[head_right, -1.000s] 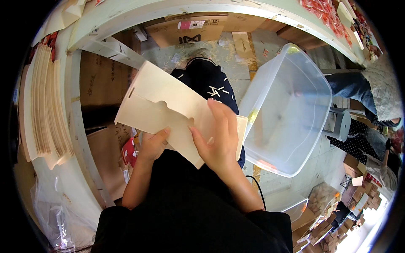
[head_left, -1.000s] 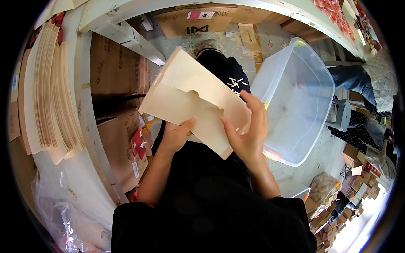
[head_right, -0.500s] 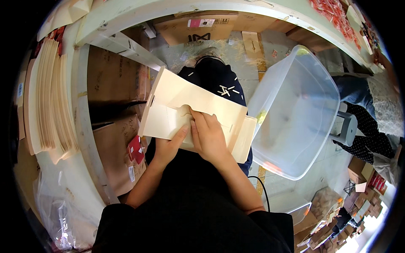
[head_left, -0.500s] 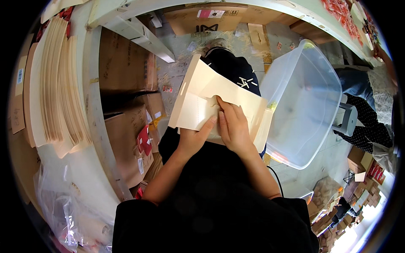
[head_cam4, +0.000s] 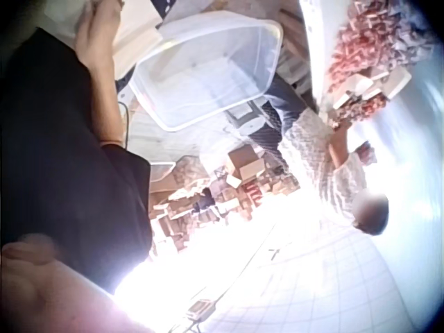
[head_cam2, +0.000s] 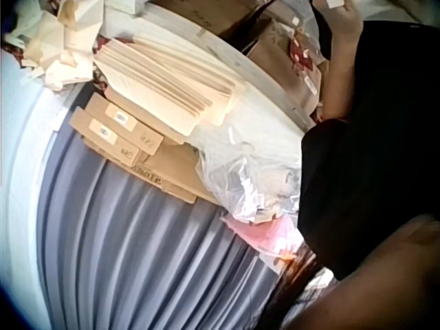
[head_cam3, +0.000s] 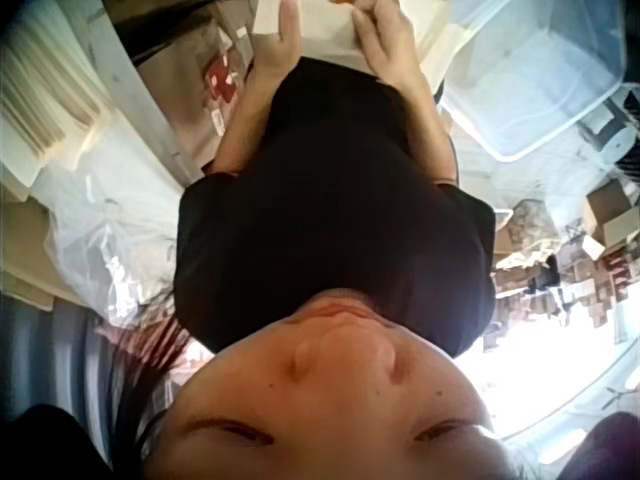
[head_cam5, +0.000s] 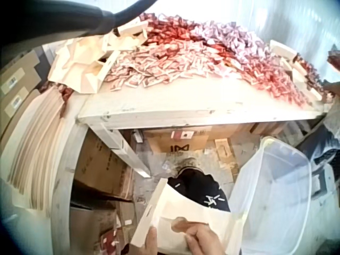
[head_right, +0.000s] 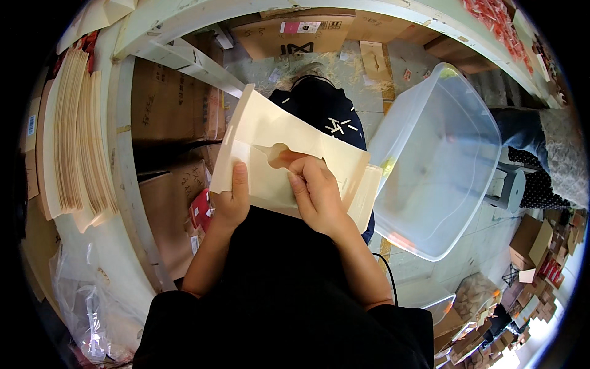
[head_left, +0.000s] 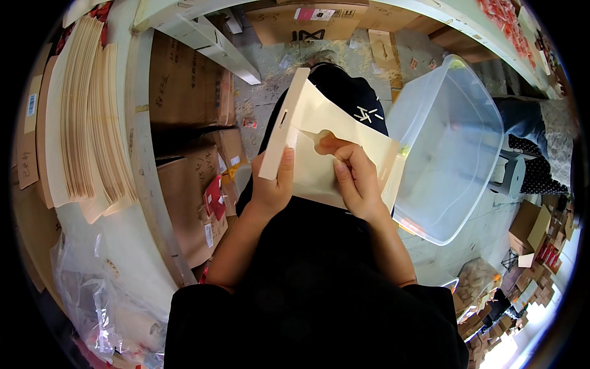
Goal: The person folds and assembles cardboard gift boxes by hand, then stacks the completed boxes and moves one to a workspace.
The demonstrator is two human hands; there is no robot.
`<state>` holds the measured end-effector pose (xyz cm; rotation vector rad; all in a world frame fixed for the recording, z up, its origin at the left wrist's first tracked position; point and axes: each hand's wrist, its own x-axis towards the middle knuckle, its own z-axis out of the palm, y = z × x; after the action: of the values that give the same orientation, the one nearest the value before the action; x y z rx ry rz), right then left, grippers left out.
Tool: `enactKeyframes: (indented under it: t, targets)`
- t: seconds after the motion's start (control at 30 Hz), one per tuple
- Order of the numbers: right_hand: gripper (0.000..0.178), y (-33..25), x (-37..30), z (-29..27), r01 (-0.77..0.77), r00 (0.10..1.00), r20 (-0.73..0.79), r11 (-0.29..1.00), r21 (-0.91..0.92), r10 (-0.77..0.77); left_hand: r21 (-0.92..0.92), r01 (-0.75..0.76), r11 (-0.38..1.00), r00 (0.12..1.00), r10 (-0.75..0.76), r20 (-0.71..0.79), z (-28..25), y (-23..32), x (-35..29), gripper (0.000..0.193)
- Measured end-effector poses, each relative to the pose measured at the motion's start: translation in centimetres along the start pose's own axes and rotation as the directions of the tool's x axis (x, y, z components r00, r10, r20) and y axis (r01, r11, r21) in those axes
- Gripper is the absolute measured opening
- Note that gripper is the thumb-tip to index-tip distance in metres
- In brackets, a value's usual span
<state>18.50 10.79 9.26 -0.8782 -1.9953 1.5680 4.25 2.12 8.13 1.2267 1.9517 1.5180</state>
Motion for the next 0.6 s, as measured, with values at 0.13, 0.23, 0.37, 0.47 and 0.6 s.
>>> enactKeyframes:
  t: [0.13,0.23,0.37,0.47,0.6]
  targets:
    - [0.002,0.2,0.5,-0.1,0.139,0.990,0.054,0.984,-0.112,-0.134,0.112,-0.054,0.992,0.998,0.058,-0.033,0.9,1.0,0.9,0.033]
    - [0.012,-1.0,0.6,0.4,0.148,0.988,-0.032,0.986,-0.075,-0.151,-0.033,-0.015,0.999,0.993,0.019,0.114,0.4,-0.7,0.2,0.050]
    - [0.017,-1.3,0.3,0.5,0.212,0.976,0.097,0.950,-0.230,-0.195,-0.625,0.414,0.662,0.839,-0.011,0.544,-2.0,-2.6,-1.0,0.070]
    - [0.017,-1.7,0.1,0.6,0.210,0.966,0.208,0.936,-0.283,-0.154,-0.757,0.640,0.131,0.753,0.090,0.652,-2.2,-4.1,-1.5,0.086]
    - [0.019,-3.0,0.1,1.0,0.230,0.931,0.342,0.929,-0.288,-0.125,-0.799,0.517,-0.308,0.830,-0.046,0.555,-0.9,-5.1,-1.5,0.090]
